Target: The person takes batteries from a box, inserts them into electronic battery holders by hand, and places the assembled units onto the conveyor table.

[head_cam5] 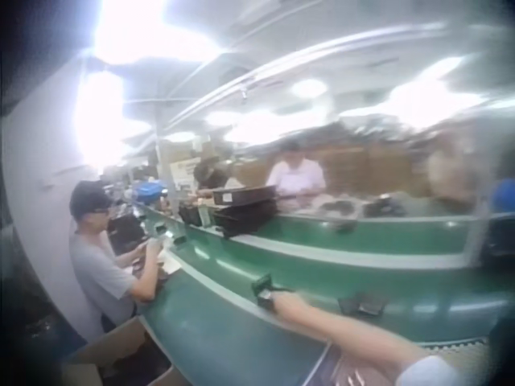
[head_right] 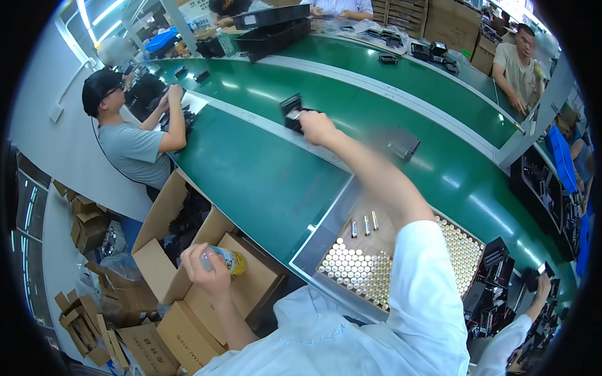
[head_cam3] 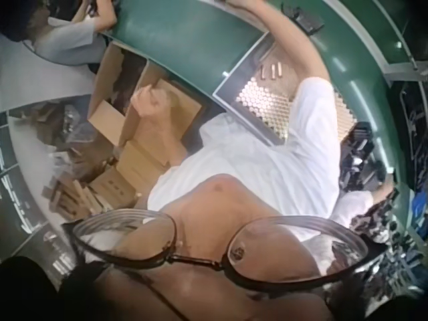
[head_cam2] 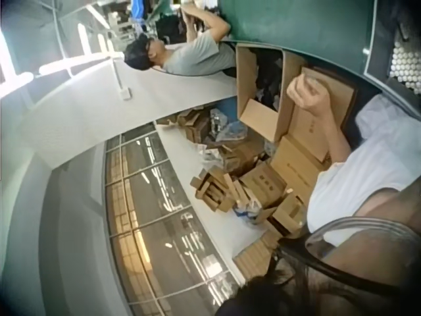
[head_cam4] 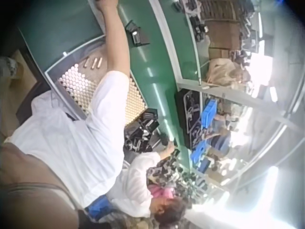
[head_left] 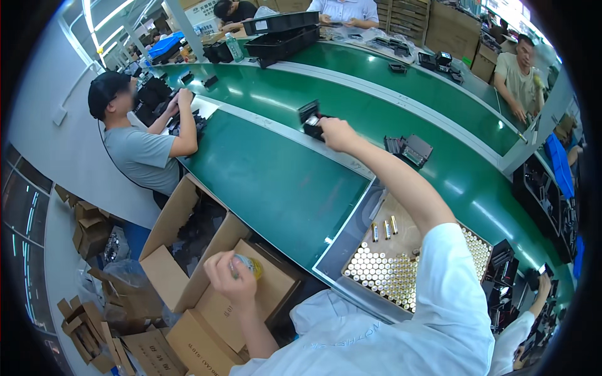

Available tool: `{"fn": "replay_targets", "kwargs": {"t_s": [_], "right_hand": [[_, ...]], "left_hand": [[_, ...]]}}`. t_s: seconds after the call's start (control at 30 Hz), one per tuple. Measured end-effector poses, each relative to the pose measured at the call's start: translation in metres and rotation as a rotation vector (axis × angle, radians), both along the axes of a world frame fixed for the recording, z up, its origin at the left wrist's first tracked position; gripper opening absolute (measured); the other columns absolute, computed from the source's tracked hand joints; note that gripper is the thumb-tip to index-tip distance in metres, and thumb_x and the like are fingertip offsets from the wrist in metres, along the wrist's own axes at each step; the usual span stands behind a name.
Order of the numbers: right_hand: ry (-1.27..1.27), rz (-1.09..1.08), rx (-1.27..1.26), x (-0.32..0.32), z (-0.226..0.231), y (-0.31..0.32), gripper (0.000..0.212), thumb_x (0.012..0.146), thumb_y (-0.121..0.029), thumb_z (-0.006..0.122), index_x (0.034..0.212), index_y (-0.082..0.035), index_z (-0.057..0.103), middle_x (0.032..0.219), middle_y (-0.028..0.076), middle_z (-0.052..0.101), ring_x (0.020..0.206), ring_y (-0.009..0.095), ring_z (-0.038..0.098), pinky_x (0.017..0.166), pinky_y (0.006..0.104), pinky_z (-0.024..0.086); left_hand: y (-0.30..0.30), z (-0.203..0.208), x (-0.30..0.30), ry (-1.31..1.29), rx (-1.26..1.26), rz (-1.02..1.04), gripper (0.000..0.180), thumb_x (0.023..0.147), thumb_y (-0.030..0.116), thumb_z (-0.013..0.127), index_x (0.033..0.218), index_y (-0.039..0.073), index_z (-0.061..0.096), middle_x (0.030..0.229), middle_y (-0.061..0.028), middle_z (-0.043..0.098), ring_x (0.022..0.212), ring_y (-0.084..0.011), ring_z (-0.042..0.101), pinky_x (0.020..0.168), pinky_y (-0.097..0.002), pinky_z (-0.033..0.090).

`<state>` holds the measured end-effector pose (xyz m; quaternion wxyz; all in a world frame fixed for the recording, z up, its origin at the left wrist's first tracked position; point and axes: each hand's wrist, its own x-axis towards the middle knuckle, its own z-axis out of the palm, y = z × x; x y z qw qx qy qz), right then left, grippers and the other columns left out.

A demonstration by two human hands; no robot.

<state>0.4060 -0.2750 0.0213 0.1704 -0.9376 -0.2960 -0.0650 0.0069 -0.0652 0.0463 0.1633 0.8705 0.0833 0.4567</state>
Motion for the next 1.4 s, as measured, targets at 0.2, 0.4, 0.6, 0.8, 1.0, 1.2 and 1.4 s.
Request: {"fn": "replay_targets", "kwargs": {"t_s": [0.2, 0.4, 0.6, 0.8, 1.0, 1.2, 1.4], "right_hand": [[0.071, 0.566, 0.063, -0.089, 0.025, -0.014, 0.026, 0.080, -0.009, 0.067, 0.105, -0.008, 0.063, 0.104, 0.011, 0.068, 0.088, 0.034, 0.065, 0.080, 0.0423, 0.053], [-0.003, 0.529, 0.171, -0.073, 0.025, -0.048, 0.048, 0.075, -0.009, 0.069, 0.121, -0.013, 0.060, 0.117, 0.008, 0.065, 0.093, 0.028, 0.066, 0.081, 0.0393, 0.053], [0.003, 0.009, -0.483, 0.008, 0.020, -0.125, 0.062, 0.071, -0.012, 0.076, 0.129, -0.018, 0.056, 0.118, 0.011, 0.064, 0.101, 0.032, 0.063, 0.091, 0.0427, 0.049], [0.426, 0.215, 0.159, -0.019, 0.046, -0.134, 0.067, 0.069, -0.011, 0.081, 0.131, -0.016, 0.055, 0.126, 0.012, 0.062, 0.112, 0.028, 0.061, 0.099, 0.0440, 0.044], [0.229, 0.235, 0.690, -0.049, 0.053, -0.146, 0.070, 0.073, -0.009, 0.081, 0.134, -0.009, 0.047, 0.127, 0.011, 0.061, 0.112, 0.023, 0.059, 0.097, 0.0367, 0.046], [0.249, 0.015, 0.626, -0.099, 0.052, -0.167, 0.073, 0.073, -0.010, 0.081, 0.136, -0.010, 0.044, 0.126, 0.011, 0.062, 0.103, 0.024, 0.061, 0.088, 0.0357, 0.051], [0.257, -0.148, 0.394, -0.141, 0.063, -0.181, 0.072, 0.073, -0.008, 0.079, 0.136, -0.009, 0.043, 0.124, 0.014, 0.062, 0.092, 0.026, 0.064, 0.077, 0.0362, 0.054]], "left_hand": [[-0.041, 0.001, 0.103, 0.182, -0.471, -0.188, 0.046, 0.091, 0.011, 0.057, 0.135, 0.001, 0.046, 0.124, -0.0192, 0.052, 0.103, -0.0342, 0.054, 0.091, -0.0402, 0.046], [-0.041, -0.032, 0.130, 0.415, -0.198, -0.016, 0.054, 0.092, 0.016, 0.058, 0.140, 0.001, 0.038, 0.133, -0.0251, 0.043, 0.114, -0.0404, 0.048, 0.100, -0.0465, 0.040], [-0.080, -0.022, 0.124, 0.246, 0.022, 0.047, 0.055, 0.089, 0.013, 0.060, 0.139, 0.001, 0.040, 0.135, -0.0257, 0.043, 0.118, -0.0418, 0.046, 0.105, -0.0495, 0.036], [-0.113, 0.017, 0.167, 0.240, -0.044, -0.304, 0.055, 0.086, 0.011, 0.062, 0.136, 0.001, 0.043, 0.132, -0.0259, 0.046, 0.116, -0.0410, 0.050, 0.101, -0.0488, 0.039], [-0.161, 0.018, 0.285, 0.561, -0.845, -0.782, 0.051, 0.098, 0.026, 0.051, 0.137, -0.005, 0.043, 0.121, -0.0256, 0.061, 0.107, -0.0358, 0.062, 0.095, -0.0412, 0.048], [-0.203, 0.014, 0.320, 0.664, -0.962, -0.818, 0.055, 0.098, 0.036, 0.051, 0.134, -0.005, 0.048, 0.120, -0.0268, 0.064, 0.104, -0.0362, 0.065, 0.090, -0.0416, 0.051], [-0.222, 0.002, 0.318, 0.922, -0.567, -0.842, 0.058, 0.096, 0.043, 0.052, 0.131, -0.004, 0.052, 0.118, -0.0279, 0.065, 0.104, -0.0362, 0.066, 0.088, -0.0421, 0.053]]}}
